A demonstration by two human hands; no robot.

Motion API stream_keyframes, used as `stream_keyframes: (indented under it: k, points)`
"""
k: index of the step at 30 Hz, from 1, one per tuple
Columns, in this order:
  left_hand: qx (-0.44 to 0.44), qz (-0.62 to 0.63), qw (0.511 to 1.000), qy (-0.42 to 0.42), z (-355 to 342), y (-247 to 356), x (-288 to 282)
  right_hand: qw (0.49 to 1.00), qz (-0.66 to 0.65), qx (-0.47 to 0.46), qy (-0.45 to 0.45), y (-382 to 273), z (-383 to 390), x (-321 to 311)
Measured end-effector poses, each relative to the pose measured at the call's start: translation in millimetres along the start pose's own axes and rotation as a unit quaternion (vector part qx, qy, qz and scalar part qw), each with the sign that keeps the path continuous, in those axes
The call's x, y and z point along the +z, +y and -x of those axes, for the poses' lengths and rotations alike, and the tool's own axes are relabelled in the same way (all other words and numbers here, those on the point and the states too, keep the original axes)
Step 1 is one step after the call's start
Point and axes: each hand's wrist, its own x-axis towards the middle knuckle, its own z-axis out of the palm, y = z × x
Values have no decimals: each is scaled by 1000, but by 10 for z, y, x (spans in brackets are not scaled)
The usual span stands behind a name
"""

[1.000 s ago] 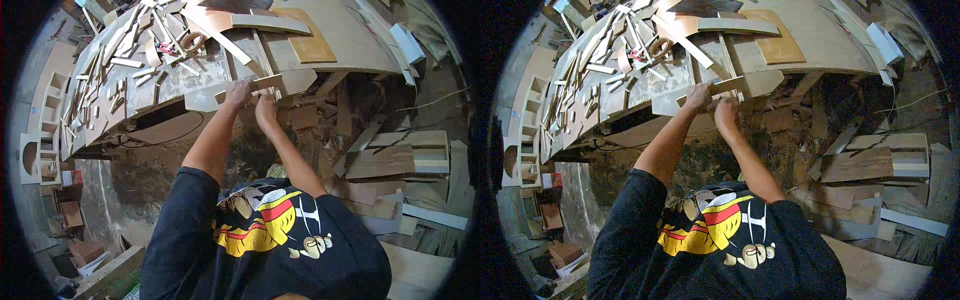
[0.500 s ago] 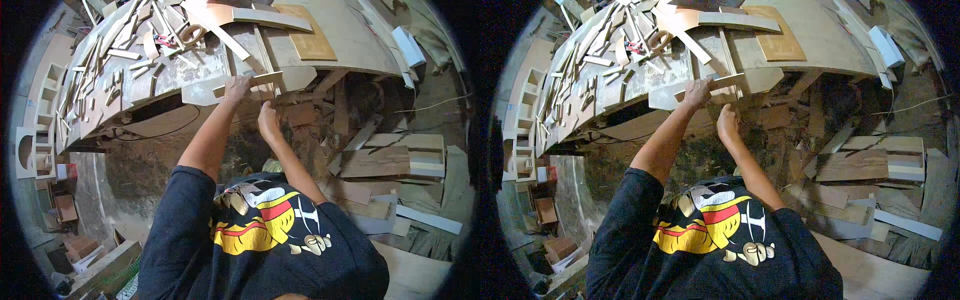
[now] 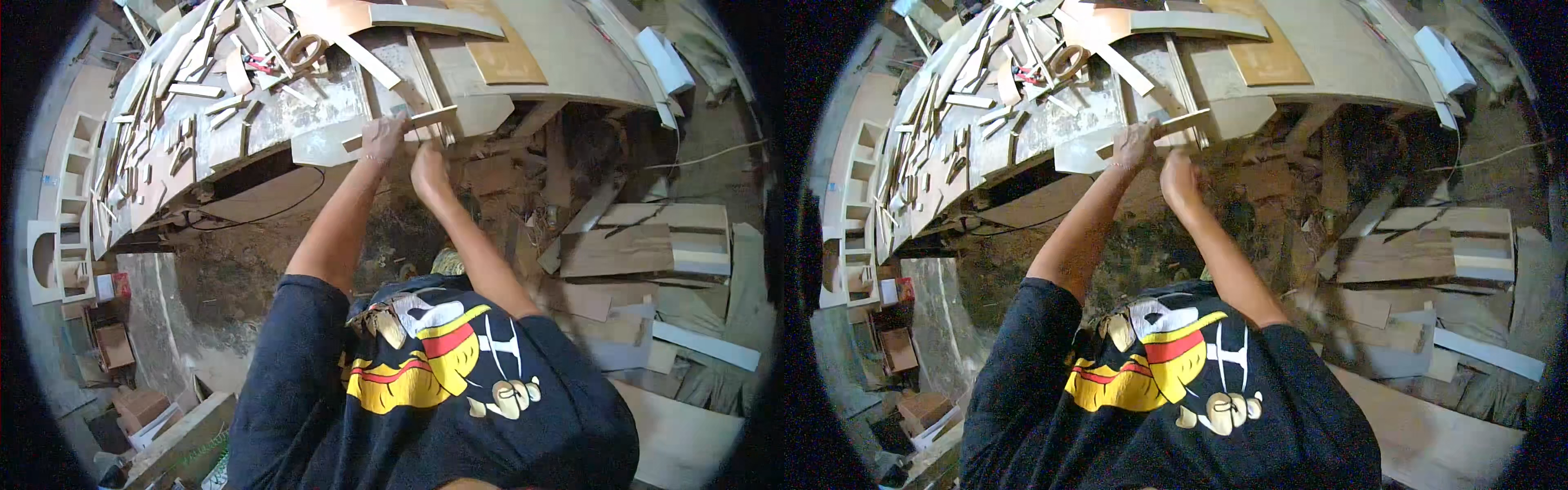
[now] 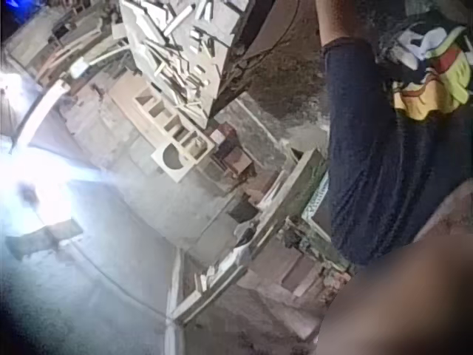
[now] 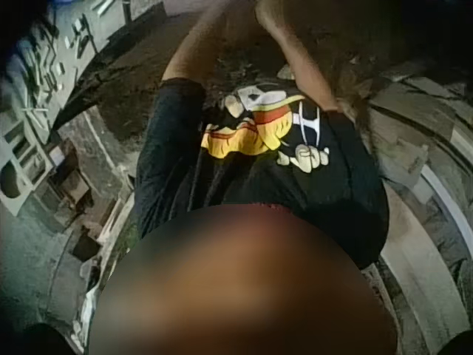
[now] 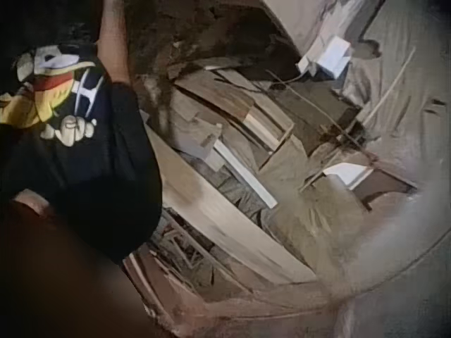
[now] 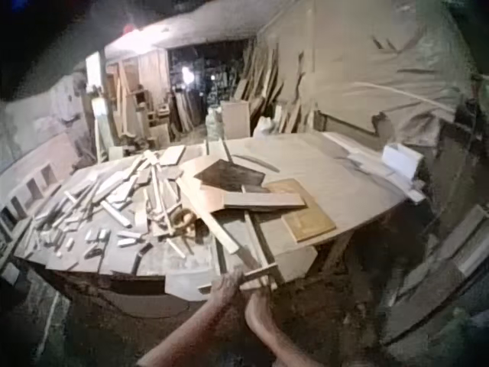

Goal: Cutting thin wooden strips with a utility knife and arranging wooden blocks on a workbench.

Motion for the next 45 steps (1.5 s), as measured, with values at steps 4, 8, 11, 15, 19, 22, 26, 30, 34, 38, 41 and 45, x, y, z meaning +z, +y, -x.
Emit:
stream_keyframes:
  k: [4,8,11,15,19,22,26,30,34,38,41,45]
  points:
    - [25,-14,999,27,-8,-66,35,994,57,-26,89,-24,-312,129]
    - [72,-17,997,23,33,-122,107,994,-74,73,34,8,-263,158]
    - [16,-19,996,-84,18,-68,95,999,10,31,10,-7,-127,86]
    - [75,28,995,57,-9,-84,-44,998,-4,22,53,-132,-180,-24]
    - [74,54,995,46,-3,-85,-124,999,-6,42,-6,-181,-271,-69]
    - [68,76,993,65,-5,-87,-97,998,-28,56,13,-159,-261,-66]
    - [28,77,996,37,-102,-132,-28,987,-144,75,15,-171,-250,-36]
    - [81,53,992,86,-111,-212,35,997,-10,48,59,-207,-279,-10]
    - [17,95,989,109,-167,-214,201,997,-39,57,42,-200,-323,9]
    - [-18,118,990,78,-280,-260,428,998,-42,54,6,-196,-346,8]
    - [8,-19,999,35,-250,-248,513,998,7,55,-12,-208,-327,-20]
    - [-16,-28,996,-85,-269,-137,364,997,-9,73,-8,-210,-253,-60]
